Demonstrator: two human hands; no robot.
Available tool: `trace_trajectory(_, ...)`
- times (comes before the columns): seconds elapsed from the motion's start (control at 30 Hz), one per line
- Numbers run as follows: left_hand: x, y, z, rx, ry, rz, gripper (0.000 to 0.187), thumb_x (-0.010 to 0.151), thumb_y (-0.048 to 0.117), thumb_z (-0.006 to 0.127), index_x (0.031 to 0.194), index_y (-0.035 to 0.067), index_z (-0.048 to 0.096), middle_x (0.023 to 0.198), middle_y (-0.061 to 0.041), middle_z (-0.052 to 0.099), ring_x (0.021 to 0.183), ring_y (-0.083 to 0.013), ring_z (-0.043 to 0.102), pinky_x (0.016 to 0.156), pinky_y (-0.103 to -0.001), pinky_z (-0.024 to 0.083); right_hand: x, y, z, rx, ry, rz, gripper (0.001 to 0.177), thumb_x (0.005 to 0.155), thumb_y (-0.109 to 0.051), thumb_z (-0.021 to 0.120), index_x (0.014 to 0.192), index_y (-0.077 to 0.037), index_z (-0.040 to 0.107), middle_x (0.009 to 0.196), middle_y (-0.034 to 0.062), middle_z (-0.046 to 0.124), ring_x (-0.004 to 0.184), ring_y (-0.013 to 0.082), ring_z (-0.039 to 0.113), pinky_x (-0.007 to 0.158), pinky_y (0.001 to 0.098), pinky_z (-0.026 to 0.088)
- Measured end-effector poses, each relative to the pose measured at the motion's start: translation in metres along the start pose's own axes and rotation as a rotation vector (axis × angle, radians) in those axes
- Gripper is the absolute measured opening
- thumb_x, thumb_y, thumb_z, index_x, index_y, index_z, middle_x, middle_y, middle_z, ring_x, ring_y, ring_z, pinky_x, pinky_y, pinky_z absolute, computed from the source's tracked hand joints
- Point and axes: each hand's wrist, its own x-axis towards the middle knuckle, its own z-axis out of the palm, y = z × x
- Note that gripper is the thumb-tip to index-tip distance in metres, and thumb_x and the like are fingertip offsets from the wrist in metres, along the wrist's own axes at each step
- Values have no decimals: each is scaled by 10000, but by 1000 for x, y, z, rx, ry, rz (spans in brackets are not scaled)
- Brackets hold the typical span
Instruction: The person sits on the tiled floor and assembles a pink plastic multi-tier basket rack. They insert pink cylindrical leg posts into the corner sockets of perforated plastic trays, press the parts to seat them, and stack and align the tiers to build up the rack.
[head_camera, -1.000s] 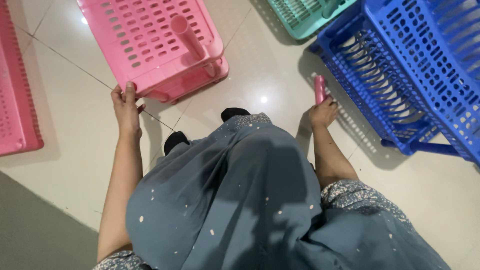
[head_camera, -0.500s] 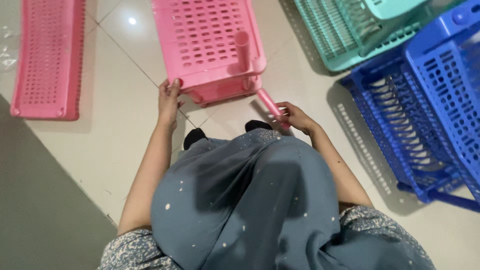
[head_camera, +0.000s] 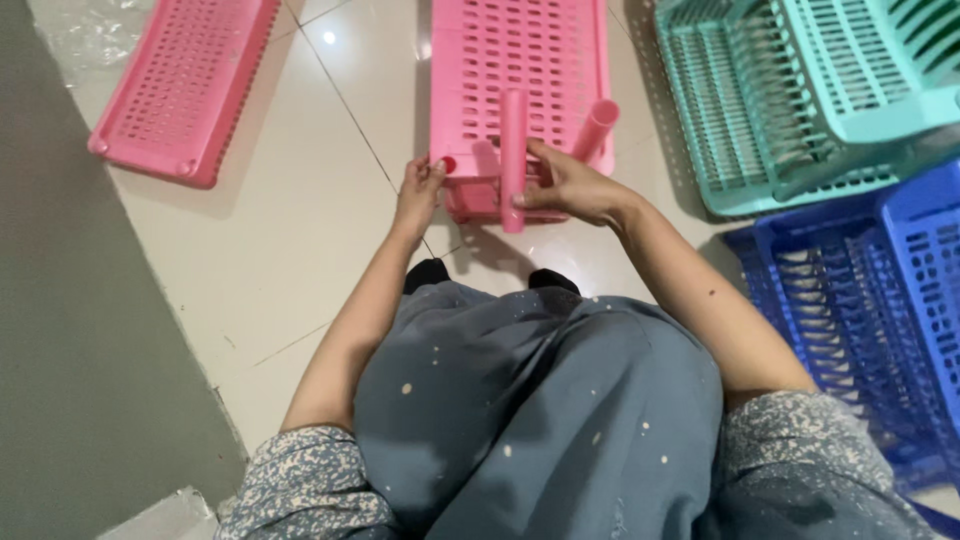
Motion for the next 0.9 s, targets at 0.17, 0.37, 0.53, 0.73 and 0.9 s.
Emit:
trace_trajectory(0.17, 5, -9, 9, -135, -12, 116, 594, 1024, 415, 613, 1458, 55, 424, 1381, -128, 621, 1283, -216, 596, 1037, -340, 491, 54, -23, 8, -152, 132, -47, 882, 854, -15, 755, 1577, -63, 253, 1478, 122, 524, 1362, 251, 546, 1136, 402, 489)
trace_trajectory(0.37, 8, -14, 14, -142, -15, 107, 583, 1038, 401, 573, 1505, 90, 415, 1405, -109, 602, 1272, -203, 571, 1020, -350, 470, 89, -16, 22, -187, 234, -201, 634, 909, 18, 732, 1464, -27, 428, 1337, 134, 618, 1269, 252, 644, 1072, 387, 588)
trace_trajectory(0.53, 5, -14, 12, -142, -48, 47, 552, 1038, 403, 519, 1517, 150, 412, 1402, -73, 601, 1256, -186, 573, 972, -353, 486, 96, -5, 29, -220, 286, -263, 611, 913, 35, 730, 1442, -34, 434, 1284, 117, 648, 1259, 243, 650, 1060, 389, 579)
trace_trajectory(0.73, 3, -13, 10, -146, -67, 118, 512, 1067, 338, 505, 1522, 115, 433, 1385, -112, 612, 1267, -202, 579, 1022, -347, 470, 96, -7, 36, -292, 255, -350, 592, 930, 41, 744, 1439, -45, 453, 1304, 128, 649, 1277, 239, 654, 1109, 391, 562)
trace_trajectory(0.9, 2, -8, 11, -142, -64, 111, 506, 1066, 284, 492, 1515, 65, 406, 1387, -145, 608, 1277, -214, 584, 1052, -353, 463, 86, -26, 50, -354, 255, -306, 558, 957, -3, 741, 1435, -71, 461, 1285, 122, 646, 1267, 230, 659, 1059, 364, 597)
